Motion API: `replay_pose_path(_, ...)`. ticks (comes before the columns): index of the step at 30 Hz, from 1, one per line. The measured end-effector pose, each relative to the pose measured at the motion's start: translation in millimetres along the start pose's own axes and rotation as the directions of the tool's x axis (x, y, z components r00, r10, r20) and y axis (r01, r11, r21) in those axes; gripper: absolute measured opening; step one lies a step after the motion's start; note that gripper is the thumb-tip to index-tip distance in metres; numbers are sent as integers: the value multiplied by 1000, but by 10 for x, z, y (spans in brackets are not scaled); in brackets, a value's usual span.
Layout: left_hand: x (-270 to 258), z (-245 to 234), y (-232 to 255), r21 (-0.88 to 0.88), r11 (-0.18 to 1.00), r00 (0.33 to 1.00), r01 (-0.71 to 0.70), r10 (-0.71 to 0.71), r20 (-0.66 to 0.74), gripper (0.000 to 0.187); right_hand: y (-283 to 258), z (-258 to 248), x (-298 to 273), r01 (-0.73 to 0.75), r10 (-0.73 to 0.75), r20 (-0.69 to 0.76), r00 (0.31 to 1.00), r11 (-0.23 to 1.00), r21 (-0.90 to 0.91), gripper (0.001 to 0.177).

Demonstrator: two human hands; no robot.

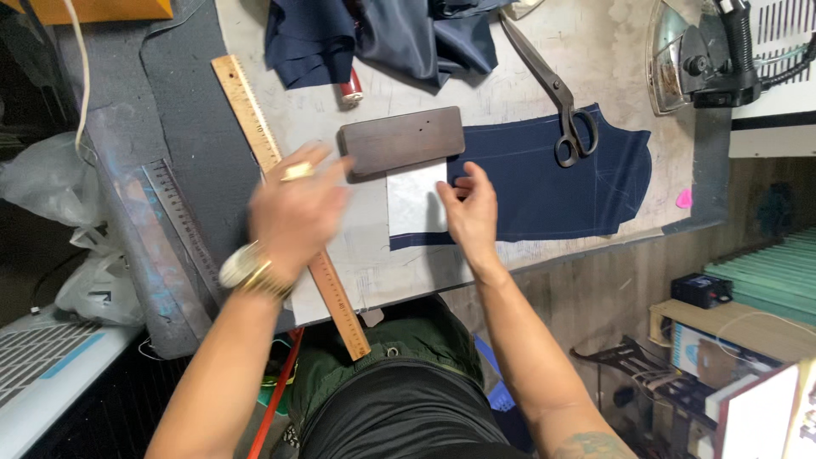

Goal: The person marks a blue fabric piece using a ruler and pink chalk, cuts out a section with shears, places two white interlining pieces onto the fabric, and irons them in place using a wooden block to apply pressure.

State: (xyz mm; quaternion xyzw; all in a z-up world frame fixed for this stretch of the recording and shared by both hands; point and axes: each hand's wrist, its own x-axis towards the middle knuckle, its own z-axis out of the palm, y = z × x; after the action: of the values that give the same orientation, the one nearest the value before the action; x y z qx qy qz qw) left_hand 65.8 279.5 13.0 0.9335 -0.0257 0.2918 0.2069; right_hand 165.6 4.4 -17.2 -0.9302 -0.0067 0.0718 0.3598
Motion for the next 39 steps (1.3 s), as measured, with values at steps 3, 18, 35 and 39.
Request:
replay_pose_path(3, 390, 579, 244, 9, 998, 809, 62, -56, 585, 57, -67, 44, 26, -68, 67, 86, 994, 998, 8, 73)
replay_pose_path(18, -238, 951, 798, 180, 940, 800, 289, -340, 493, 51, 164, -47, 271, -390, 150, 499, 853, 819, 420, 50)
replay_pose_path(35, 227, 1667, 1505, 51, 959, 895, 280, -280, 347, 49, 1172, -1070, 669, -341, 261, 350, 899, 921, 189, 59)
replay_pose_path(39, 257, 1583, 1469, 106, 960, 756, 258, -269, 597, 56, 1159, -1198, 639, -347, 281, 291, 915, 915, 206, 61)
